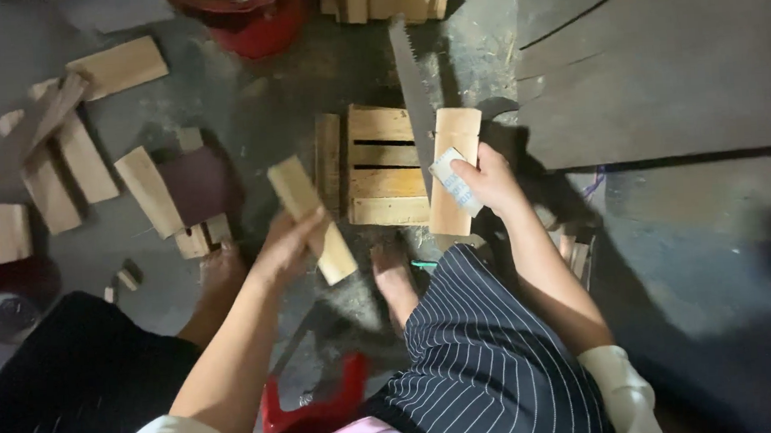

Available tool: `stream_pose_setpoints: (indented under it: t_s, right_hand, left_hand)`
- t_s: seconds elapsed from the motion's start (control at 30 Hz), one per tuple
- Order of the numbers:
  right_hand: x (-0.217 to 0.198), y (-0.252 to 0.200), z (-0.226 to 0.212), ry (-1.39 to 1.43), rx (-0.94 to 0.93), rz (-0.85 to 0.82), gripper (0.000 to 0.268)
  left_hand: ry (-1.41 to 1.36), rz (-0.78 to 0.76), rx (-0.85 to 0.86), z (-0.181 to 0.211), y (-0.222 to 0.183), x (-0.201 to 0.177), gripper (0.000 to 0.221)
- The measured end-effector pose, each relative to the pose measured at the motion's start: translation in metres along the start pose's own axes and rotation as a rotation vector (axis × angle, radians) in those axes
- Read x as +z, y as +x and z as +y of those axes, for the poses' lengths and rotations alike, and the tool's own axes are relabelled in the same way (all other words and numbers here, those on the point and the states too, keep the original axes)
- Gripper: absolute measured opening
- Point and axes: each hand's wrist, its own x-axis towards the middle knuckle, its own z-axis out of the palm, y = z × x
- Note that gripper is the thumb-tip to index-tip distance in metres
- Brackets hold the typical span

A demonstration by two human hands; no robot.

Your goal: A person uses a hand saw to cut a piece of wood and then sands several wooden slats to smooth their surfaces.

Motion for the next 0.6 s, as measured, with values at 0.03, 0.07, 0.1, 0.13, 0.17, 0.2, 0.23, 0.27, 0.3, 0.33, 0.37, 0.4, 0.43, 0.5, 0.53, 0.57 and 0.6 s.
stream_pose_setpoints:
  t_s: [0.03,0.07,0.1,0.13,0.17,0.2,0.23,0.27,0.3,0.33,0.37,0.4,0.43,0.5,0.53,0.57,0.6]
  right_hand:
    - [0.006,-0.002,0.001,0.000,-0.003,-0.007,0.036]
    - [0.011,-0.004,0.002,0.019,0.001,-0.033,0.036]
    - [0.013,-0.005,0.003,0.035,0.004,-0.052,0.036]
    - [0.014,-0.006,-0.001,0.034,0.000,-0.052,0.036]
    - [0.014,-0.009,-0.005,0.119,-0.006,-0.059,0.034]
    - [0.015,-0.011,-0.008,0.203,-0.012,-0.067,0.032]
    - [0.009,-0.016,-0.020,0.202,-0.012,-0.067,0.032]
    - [0.002,-0.021,-0.031,0.400,-0.091,-0.073,0.024]
    - [-0.004,-0.029,-0.040,0.596,-0.164,-0.079,0.018]
    - [-0.010,-0.026,-0.050,0.594,-0.156,-0.081,0.018]
    - [-0.018,-0.025,-0.059,0.620,-0.253,-0.102,0.017]
    - [-0.025,-0.024,-0.069,0.646,-0.350,-0.123,0.015]
    - [-0.029,-0.033,-0.095,0.643,-0.353,-0.119,0.015]
    - [-0.035,-0.052,-0.152,0.625,-0.475,-0.212,0.019]
    - [-0.036,-0.052,-0.156,0.623,-0.478,-0.212,0.019]
    - [-0.036,-0.053,-0.160,0.622,-0.498,-0.219,0.019]
    - [-0.036,-0.053,-0.163,0.621,-0.518,-0.226,0.020]
  left_hand:
    - [-0.003,0.007,-0.002,-0.007,0.015,0.006,0.063]
    - [-0.269,-0.061,0.098,-0.013,0.031,0.013,0.046]
    - [-0.534,-0.135,0.203,-0.018,0.049,0.022,0.030]
    - [-0.536,-0.135,0.205,0.007,0.025,0.029,0.030]
    - [-0.575,-0.244,0.208,0.032,0.001,0.036,0.023]
    - [-0.614,-0.353,0.210,0.057,-0.023,0.043,0.018]
    - [-0.615,-0.353,0.209,0.065,-0.021,0.045,0.018]
    - [-0.594,-0.437,0.222,0.072,-0.019,0.048,0.033]
    - [-0.575,-0.520,0.228,0.076,-0.019,0.051,0.047]
    - [-0.578,-0.519,0.220,0.077,-0.007,0.056,0.047]
    - [-0.558,-0.546,0.242,0.076,0.003,0.061,0.052]
    - [-0.538,-0.574,0.264,0.075,0.013,0.067,0.059]
    - [-0.538,-0.579,0.266,0.085,0.010,0.076,0.059]
    - [-0.551,-0.590,0.251,0.106,0.001,0.092,0.065]
    - [-0.552,-0.591,0.254,0.115,-0.009,0.098,0.065]
    - [-0.579,-0.562,0.209,0.123,-0.020,0.103,0.072]
    - [-0.607,-0.533,0.165,0.131,-0.030,0.109,0.082]
